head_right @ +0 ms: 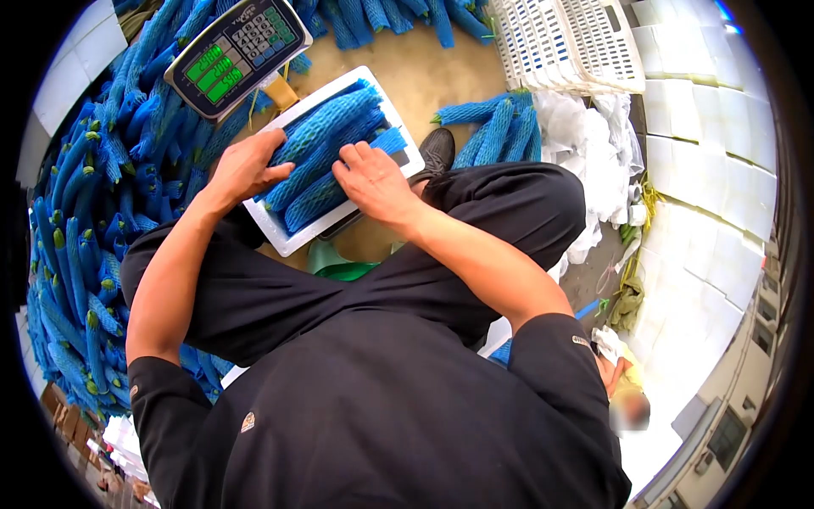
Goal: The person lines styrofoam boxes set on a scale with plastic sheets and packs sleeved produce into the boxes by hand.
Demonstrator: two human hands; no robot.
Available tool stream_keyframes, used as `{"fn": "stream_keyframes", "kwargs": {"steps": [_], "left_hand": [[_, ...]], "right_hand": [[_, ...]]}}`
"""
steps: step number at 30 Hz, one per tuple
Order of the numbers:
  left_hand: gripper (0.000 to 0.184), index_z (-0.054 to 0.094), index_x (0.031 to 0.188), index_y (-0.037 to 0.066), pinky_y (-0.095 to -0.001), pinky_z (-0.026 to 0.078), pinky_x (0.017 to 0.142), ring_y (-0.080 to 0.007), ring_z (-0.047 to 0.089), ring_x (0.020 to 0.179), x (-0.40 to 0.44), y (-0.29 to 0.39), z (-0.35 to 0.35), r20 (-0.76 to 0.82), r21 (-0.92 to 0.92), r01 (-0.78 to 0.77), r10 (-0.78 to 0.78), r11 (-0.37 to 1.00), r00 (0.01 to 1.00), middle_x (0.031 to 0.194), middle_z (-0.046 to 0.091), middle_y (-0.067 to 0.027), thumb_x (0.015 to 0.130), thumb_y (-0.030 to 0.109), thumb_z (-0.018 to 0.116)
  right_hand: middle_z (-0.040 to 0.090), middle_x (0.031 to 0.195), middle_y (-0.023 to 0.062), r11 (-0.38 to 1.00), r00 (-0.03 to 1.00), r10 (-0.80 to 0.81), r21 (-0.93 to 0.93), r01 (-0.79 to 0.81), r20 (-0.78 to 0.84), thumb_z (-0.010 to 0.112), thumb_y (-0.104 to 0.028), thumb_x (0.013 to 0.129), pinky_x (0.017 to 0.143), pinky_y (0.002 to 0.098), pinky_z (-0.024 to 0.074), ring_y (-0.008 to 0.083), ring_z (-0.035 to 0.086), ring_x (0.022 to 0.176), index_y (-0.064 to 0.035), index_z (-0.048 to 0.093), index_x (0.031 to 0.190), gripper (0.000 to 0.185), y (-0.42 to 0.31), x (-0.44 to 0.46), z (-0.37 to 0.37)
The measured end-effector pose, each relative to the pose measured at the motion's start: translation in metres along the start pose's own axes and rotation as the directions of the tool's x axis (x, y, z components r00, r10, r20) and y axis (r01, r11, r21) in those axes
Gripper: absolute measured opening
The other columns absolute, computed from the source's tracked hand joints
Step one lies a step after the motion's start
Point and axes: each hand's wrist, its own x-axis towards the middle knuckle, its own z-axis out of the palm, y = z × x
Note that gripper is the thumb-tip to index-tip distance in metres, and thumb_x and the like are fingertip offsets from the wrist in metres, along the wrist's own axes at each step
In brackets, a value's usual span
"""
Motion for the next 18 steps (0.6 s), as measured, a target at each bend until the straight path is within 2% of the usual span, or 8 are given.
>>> {"fn": "stream_keyframes", "kwargs": {"steps": [2, 6, 7, 9, 10, 13, 14, 18], "left_hand": [[0.041, 0.057, 0.106, 0.006, -0.0537, 0.052, 0.084, -0.0454, 0.065, 0.104, -0.001, 0.002, 0.003, 0.020, 0.012, -0.009, 0.009, 1.000, 1.000, 0.102, 0.068, -0.0226, 0.090, 0.039, 0.075], [0.042, 0.059, 0.117, 0.009, -0.0527, 0.055, 0.081, -0.0393, 0.070, 0.101, -0.005, -0.029, 0.042, 0.013, 0.171, -0.064, 0.063, 0.983, 0.998, 0.102, 0.070, -0.0167, 0.093, 0.040, 0.075], [0.042, 0.060, 0.120, 0.010, -0.0517, 0.055, 0.080, -0.0382, 0.070, 0.100, -0.005, -0.028, 0.039, 0.039, 0.197, -0.042, 0.035, 0.980, 0.999, 0.102, 0.070, -0.0157, 0.092, 0.037, 0.076], [0.044, 0.060, 0.122, 0.009, -0.0504, 0.055, 0.079, -0.0381, 0.071, 0.098, -0.009, -0.019, 0.041, -0.129, 0.178, -0.057, 0.081, 0.982, 0.988, 0.101, 0.070, -0.0148, 0.090, 0.032, 0.078], [0.050, 0.059, 0.127, 0.005, -0.0492, 0.055, 0.085, -0.0382, 0.069, 0.104, -0.010, -0.011, 0.039, -0.128, 0.174, -0.040, 0.063, 0.984, 0.990, 0.107, 0.067, -0.0163, 0.086, 0.026, 0.081], [0.057, 0.058, 0.132, 0.001, -0.0474, 0.053, 0.094, -0.0379, 0.064, 0.111, -0.008, 0.004, 0.035, -0.343, 0.193, -0.217, 0.273, 0.957, 0.899, 0.116, 0.063, -0.0172, 0.084, 0.022, 0.081], [0.065, 0.055, 0.138, -0.001, -0.0459, 0.050, 0.103, -0.0381, 0.059, 0.119, -0.008, 0.009, 0.036, -0.333, 0.119, -0.225, 0.252, 0.967, 0.909, 0.127, 0.060, -0.0184, 0.083, 0.018, 0.082], [0.079, 0.048, 0.149, -0.002, -0.0460, 0.046, 0.113, -0.0404, 0.056, 0.131, -0.010, 0.028, 0.052, -0.412, 0.076, -0.210, 0.223, 0.975, 0.883, 0.144, 0.055, -0.0215, 0.082, 0.019, 0.084]], "right_hand": [[0.054, 0.098, 0.0091, 0.996, 0.998, 0.005, 0.092, -0.011, 0.064, 0.072, -0.016, 0.078, 0.078, 0.0409, 0.0506, 0.0281, 0.058, 0.096, -0.0091, 0.064, 0.097, 0.021, -0.002, -0.006, -0.003], [0.065, 0.121, 0.0124, 0.921, 0.951, 0.230, 0.269, -0.281, 0.205, 0.075, -0.014, 0.085, 0.101, 0.0451, 0.0525, 0.0342, 0.062, 0.118, -0.0076, 0.070, 0.119, 0.035, -0.002, 0.011, -0.038], [0.065, 0.121, 0.0122, 0.935, 0.973, 0.215, 0.269, -0.231, 0.088, 0.076, -0.014, 0.084, 0.100, 0.0445, 0.0523, 0.0339, 0.062, 0.117, -0.0069, 0.069, 0.119, 0.037, 0.000, 0.018, -0.042], [0.064, 0.119, 0.0118, 0.956, 0.972, 0.179, 0.262, -0.135, -0.150, 0.078, -0.015, 0.080, 0.100, 0.0434, 0.0520, 0.0333, 0.061, 0.115, -0.0056, 0.066, 0.117, 0.040, 0.003, 0.030, -0.045], [0.064, 0.127, 0.0135, 0.969, 0.972, 0.158, 0.218, -0.118, -0.175, 0.079, -0.015, 0.081, 0.104, 0.0441, 0.0506, 0.0341, 0.060, 0.122, -0.0051, 0.065, 0.122, 0.044, 0.007, 0.036, -0.044], [0.063, 0.130, 0.0149, 0.978, 0.961, 0.125, 0.196, -0.077, -0.247, 0.079, -0.017, 0.083, 0.105, 0.0445, 0.0503, 0.0349, 0.058, 0.125, -0.0048, 0.064, 0.126, 0.048, 0.023, 0.060, -0.032], [0.064, 0.123, 0.0146, 0.973, 0.944, 0.138, 0.220, -0.072, -0.299, 0.079, -0.019, 0.084, 0.102, 0.0455, 0.0507, 0.0353, 0.060, 0.119, -0.0053, 0.066, 0.119, 0.040, 0.029, 0.070, -0.021], [0.064, 0.101, 0.0120, 0.933, 0.892, 0.311, 0.284, -0.221, -0.327, 0.075, -0.018, 0.088, 0.092, 0.0485, 0.0499, 0.0357, 0.062, 0.102, -0.0077, 0.063, 0.098, 0.019, 0.039, 0.084, 0.031]]}}
